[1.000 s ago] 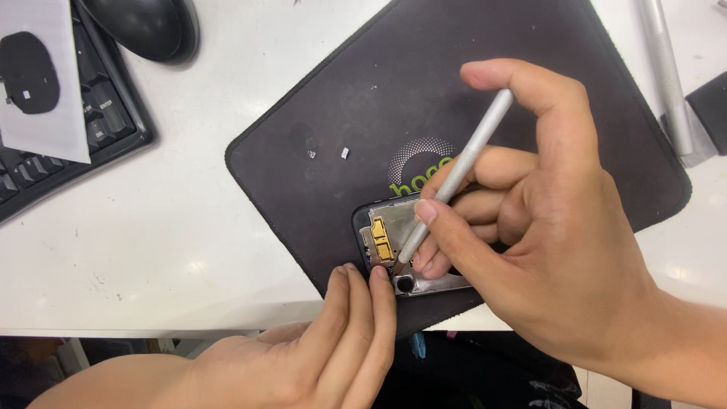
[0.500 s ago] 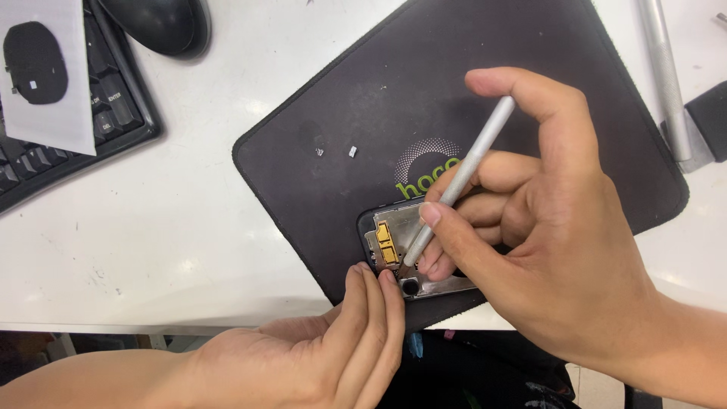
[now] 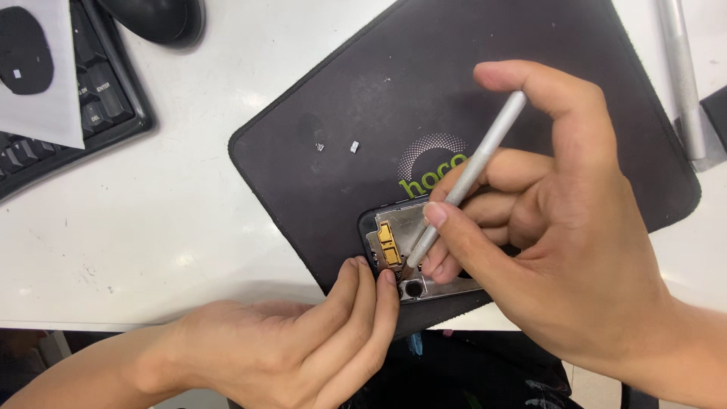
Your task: The person uses a precision screwdriver to adjust and secure small components on a disassembled smartphone frame. They then place a black glass back cover onto the frame to check alignment.
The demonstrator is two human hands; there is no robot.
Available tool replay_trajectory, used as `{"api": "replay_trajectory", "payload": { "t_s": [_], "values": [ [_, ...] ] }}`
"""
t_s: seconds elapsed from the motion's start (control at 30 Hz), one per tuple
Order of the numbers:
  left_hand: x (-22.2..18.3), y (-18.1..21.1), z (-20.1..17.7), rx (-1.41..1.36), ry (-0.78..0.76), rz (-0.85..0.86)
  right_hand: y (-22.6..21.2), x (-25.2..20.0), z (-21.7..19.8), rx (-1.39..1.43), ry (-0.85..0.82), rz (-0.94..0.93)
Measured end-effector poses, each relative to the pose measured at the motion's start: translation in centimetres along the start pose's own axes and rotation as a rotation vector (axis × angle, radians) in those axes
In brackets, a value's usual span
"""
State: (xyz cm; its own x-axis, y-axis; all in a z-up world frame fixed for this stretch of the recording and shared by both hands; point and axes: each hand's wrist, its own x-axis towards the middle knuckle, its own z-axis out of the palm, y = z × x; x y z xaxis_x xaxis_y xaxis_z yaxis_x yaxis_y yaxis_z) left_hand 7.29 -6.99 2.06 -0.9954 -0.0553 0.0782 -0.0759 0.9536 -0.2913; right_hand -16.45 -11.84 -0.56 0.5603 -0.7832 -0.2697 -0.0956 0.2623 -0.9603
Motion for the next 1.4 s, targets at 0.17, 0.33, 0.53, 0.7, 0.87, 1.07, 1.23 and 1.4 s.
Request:
{"api": "replay_trajectory", "payload": {
  "t_s": [0.17,0.33,0.53,0.7,0.87,1.07,1.23,1.4],
  "values": [
    [-0.2,-0.3,0.2,-0.061,0.091,-0.093,0.0,0.1,0.1,-0.034,-0.009,0.003],
    [-0.8,-0.3,0.1,-0.300,0.221,-0.279,0.0,0.2,0.2,-0.073,-0.002,0.000],
    [0.4,3.0,-0.8,-0.686,0.407,-0.926,-0.1,0.2,0.4,-0.068,0.007,0.001],
    [1.6,6.2,-0.9,-0.707,0.353,-1.307,-0.1,0.2,0.6,-0.111,0.021,0.006],
    [3.0,8.2,0.0,-0.662,0.383,-1.461,-0.3,0.2,1.1,-0.147,0.042,0.004],
    [3.3,8.8,0.2,-0.654,0.421,-1.543,-0.3,0.2,1.1,-0.229,0.043,-0.001],
    [3.6,9.0,0.3,-0.638,0.460,-1.566,-0.3,0.3,1.1,-0.223,0.038,0.018],
    [3.4,9.2,0.3,-0.661,0.449,-1.562,-0.4,0.3,1.2,-0.204,0.036,0.025]
  ]
}}
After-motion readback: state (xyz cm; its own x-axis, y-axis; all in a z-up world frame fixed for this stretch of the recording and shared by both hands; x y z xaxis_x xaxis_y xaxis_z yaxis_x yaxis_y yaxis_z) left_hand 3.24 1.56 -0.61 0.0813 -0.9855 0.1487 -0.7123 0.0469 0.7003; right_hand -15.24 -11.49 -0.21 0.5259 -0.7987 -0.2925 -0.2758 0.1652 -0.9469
